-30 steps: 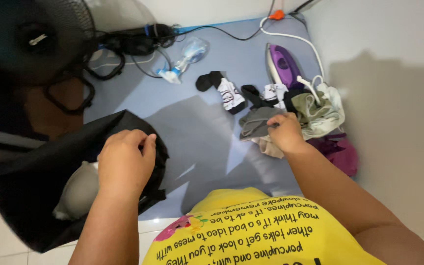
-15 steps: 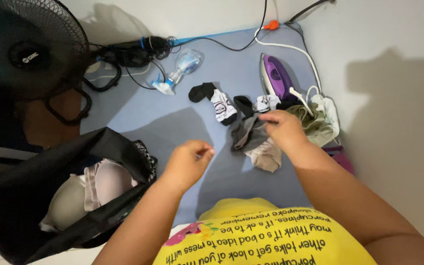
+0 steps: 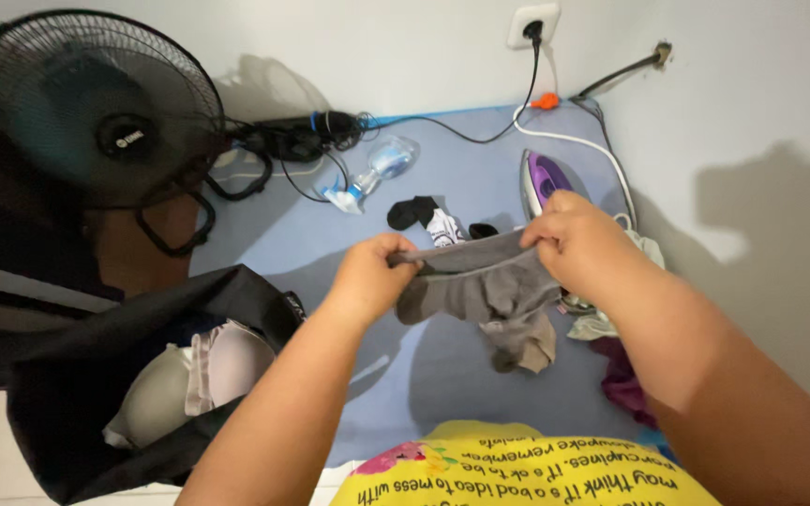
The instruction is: The person folds items of clothing including underwear and bras by hand and places them inside a black storage bag.
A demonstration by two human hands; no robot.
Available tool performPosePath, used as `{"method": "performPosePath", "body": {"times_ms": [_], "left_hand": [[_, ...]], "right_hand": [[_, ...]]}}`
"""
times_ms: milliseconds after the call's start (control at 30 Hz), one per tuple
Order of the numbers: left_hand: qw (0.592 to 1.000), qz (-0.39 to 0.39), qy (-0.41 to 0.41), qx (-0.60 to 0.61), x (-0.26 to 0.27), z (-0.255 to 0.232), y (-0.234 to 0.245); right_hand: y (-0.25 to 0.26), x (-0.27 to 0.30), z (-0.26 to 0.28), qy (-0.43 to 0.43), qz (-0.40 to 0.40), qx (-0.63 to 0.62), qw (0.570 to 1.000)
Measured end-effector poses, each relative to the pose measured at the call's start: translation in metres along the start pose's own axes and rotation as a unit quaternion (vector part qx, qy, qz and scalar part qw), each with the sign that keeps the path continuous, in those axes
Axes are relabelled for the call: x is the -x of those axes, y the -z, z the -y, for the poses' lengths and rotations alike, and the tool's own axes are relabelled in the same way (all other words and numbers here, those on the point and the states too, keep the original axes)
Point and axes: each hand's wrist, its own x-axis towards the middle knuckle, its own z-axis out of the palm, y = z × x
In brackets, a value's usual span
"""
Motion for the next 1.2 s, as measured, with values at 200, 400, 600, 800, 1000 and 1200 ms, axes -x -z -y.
{"method": "performPosePath", "body": {"times_ms": [200, 400, 600, 800, 1000, 1200], "left_hand": [[0.992, -0.104, -0.035, -0.060, -0.004, -0.010, 0.038], [0.990, -0.047, -0.128, -0.026, 0.000, 0.014, 0.057], [0.927, 0.029, 0.124, 0.353, 0.017, 0.043, 0.045], [0.835, -0.195, 0.271, 0.437, 0.024, 0.118, -0.007], [0.839, -0.327, 0.392, 0.188, 0.036, 0.205, -0.063], [0.874, -0.188, 0.436, -0.101, 0.050, 0.244, -0.078]], "right_hand": [[-0.009, -0.008, -0.016, 0.008, 0.134, 0.097, 0.986], [0.003, -0.017, 0.002, -0.108, 0.188, -0.054, 0.975], [0.002, -0.040, 0.004, -0.073, 0.120, -0.280, 0.950], [-0.096, -0.069, -0.030, -0.123, 0.045, -0.236, 0.963], [-0.196, 0.015, -0.060, -0.213, 0.158, -0.203, 0.943], [-0.196, 0.060, -0.028, 0.009, 0.289, 0.152, 0.945]]}}
